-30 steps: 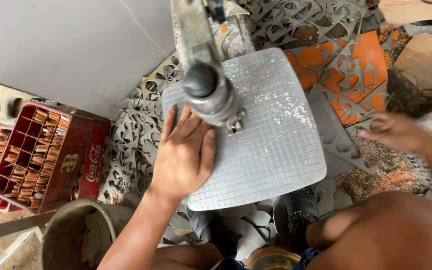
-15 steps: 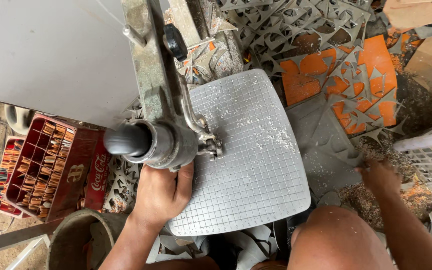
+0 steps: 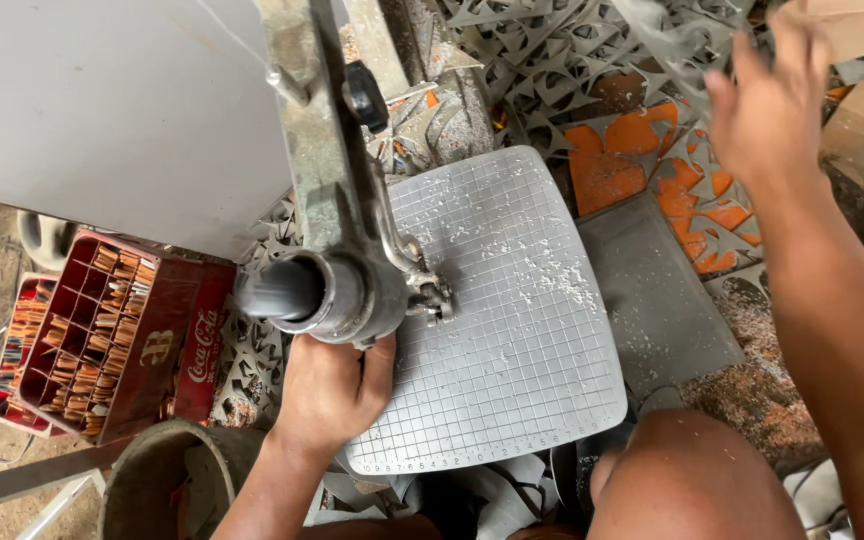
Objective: The person uses a band saw to cut curved shapes from a gray sole material. They guide the material along marked lines, rotate it to follow curves, and remove cut pieces as they separate.
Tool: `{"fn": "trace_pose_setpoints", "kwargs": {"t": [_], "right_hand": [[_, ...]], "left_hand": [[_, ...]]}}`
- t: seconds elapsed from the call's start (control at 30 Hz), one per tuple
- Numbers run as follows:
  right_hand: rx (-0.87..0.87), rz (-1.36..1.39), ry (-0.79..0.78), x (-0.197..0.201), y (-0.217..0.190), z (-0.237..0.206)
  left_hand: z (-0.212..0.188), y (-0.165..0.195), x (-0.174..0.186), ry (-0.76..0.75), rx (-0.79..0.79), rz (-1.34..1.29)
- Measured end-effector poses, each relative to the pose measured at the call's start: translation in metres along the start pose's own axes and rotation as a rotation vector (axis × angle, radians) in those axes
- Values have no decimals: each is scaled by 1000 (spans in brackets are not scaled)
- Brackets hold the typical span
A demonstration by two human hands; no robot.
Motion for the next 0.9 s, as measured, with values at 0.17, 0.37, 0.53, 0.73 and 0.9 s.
{"fn": "trace_pose_setpoints", "kwargs": {"t": [0.17, 0.37, 0.53, 0.73, 0.9], "right_hand": [[-421, -28, -444, -30, -3, -8], [-1069, -265, -1080, -58, 32, -171], [-1024, -265, -786, -46, 33, -217], [-1157, -224, -675, -9, 37, -193], [-1038, -227, -363, 37, 47, -177]], "left_hand": [[-4, -6, 3, -60, 125, -54], [-11, -6, 5, 26, -32, 5], [-11, -13, 0, 6, 34, -51], [-7, -7, 3, -3, 100, -11], [-7, 8, 13, 32, -59, 78]]}}
Point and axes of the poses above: each hand's wrist, its own z-axis towards the middle knuckle, its own x-axis out of the back of the hand, y = z × x, the point moved 4 cm from there along z, towards the middle knuckle, and after that the axes turned 8 degrees about -x, right-handed, at the moved point
